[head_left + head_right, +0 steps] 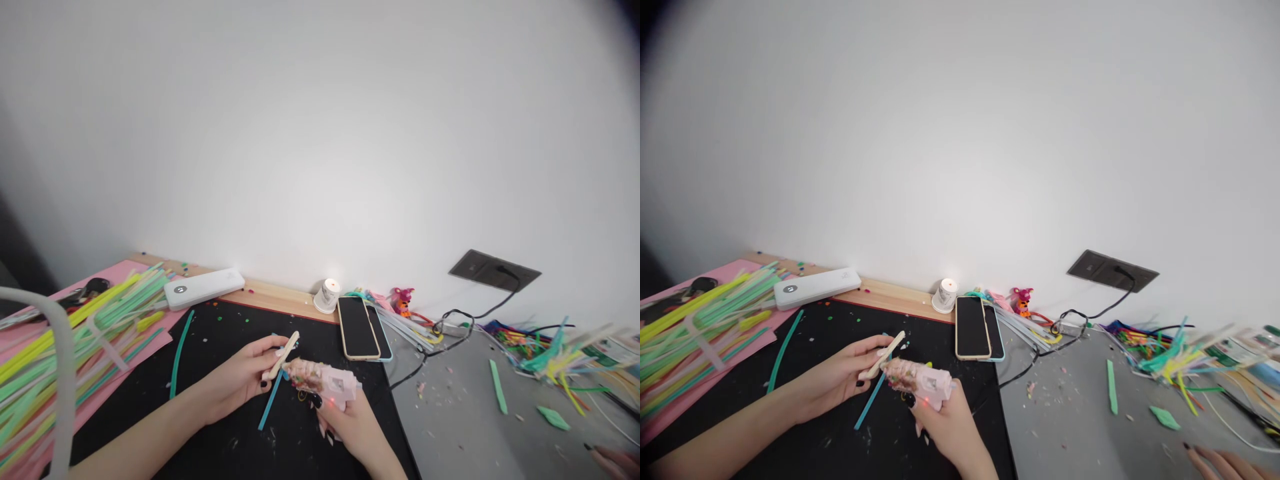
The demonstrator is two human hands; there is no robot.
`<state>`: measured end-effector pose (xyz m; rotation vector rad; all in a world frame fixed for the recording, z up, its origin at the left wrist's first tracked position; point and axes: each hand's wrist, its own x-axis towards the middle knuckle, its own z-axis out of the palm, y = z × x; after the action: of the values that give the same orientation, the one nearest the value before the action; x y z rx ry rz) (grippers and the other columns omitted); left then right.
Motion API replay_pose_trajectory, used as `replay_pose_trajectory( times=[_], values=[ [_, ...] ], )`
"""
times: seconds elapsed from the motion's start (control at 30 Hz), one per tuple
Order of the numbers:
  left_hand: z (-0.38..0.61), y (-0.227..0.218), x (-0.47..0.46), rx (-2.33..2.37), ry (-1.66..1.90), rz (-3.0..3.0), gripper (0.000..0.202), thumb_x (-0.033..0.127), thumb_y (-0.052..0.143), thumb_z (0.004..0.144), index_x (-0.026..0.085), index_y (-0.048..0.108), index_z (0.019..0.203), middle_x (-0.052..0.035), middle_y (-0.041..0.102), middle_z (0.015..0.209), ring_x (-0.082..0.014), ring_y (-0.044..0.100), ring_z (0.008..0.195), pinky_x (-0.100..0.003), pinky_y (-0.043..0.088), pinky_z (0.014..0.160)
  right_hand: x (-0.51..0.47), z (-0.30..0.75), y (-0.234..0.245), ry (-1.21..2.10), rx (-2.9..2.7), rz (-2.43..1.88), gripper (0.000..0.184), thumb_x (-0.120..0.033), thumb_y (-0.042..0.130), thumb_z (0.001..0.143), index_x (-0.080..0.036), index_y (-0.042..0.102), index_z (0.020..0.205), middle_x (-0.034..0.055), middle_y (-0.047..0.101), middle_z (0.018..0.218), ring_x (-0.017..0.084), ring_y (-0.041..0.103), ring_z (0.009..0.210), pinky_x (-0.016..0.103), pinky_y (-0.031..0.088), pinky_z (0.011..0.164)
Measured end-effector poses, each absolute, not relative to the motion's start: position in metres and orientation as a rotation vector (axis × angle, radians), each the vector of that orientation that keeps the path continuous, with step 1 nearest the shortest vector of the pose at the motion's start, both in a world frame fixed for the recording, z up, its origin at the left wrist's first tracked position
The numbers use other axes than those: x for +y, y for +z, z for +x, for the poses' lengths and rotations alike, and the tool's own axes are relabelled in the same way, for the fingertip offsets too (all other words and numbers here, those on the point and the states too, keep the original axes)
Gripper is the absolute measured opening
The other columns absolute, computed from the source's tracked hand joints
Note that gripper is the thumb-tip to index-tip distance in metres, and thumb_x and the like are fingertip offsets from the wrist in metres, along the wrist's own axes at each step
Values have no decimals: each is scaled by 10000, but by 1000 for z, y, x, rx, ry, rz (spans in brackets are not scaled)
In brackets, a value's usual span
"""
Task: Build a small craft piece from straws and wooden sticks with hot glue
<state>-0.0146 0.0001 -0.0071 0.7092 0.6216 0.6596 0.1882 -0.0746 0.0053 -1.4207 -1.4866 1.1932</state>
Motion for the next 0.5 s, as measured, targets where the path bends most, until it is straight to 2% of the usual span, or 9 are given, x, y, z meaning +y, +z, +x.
replay_pose_trajectory(
  times=[0.07, 0.13, 0.4, 0.5],
  values=[
    [-15, -8, 0, 622, 661, 716, 304, 319, 708, 751, 213, 627, 1025, 48, 531, 680, -46, 388, 538, -155, 327, 543, -75, 188, 4, 1191, -1476, -1425, 127, -195, 563, 719, -147, 584, 604, -49, 471, 438, 58, 373, 382, 164, 292, 385],
    [-15, -8, 1, 631, 659, 728, 293, 321, 695, 762, 217, 626, 1027, 45, 530, 685, -53, 409, 554, -160, 336, 553, -76, 188, 3, 1211, -1482, -1439, 136, -188, 549, 722, -153, 566, 592, -50, 472, 434, 59, 375, 377, 166, 290, 383],
    [-16, -5, 0, 691, 657, 774, 325, 356, 685, 747, 229, 628, 1041, -14, 602, 808, -131, 542, 696, -215, 387, 607, -78, 187, 6, 1262, -1499, -1439, 122, -159, 529, 712, -126, 642, 743, -61, 481, 451, 55, 374, 378, 165, 293, 384],
    [-16, -5, -1, 694, 657, 772, 324, 355, 695, 737, 231, 635, 1030, -11, 603, 800, -128, 540, 682, -214, 384, 602, -78, 187, 5, 1261, -1490, -1432, 94, -174, 551, 708, -132, 635, 716, -58, 488, 449, 59, 383, 375, 168, 305, 382]
  ],
)
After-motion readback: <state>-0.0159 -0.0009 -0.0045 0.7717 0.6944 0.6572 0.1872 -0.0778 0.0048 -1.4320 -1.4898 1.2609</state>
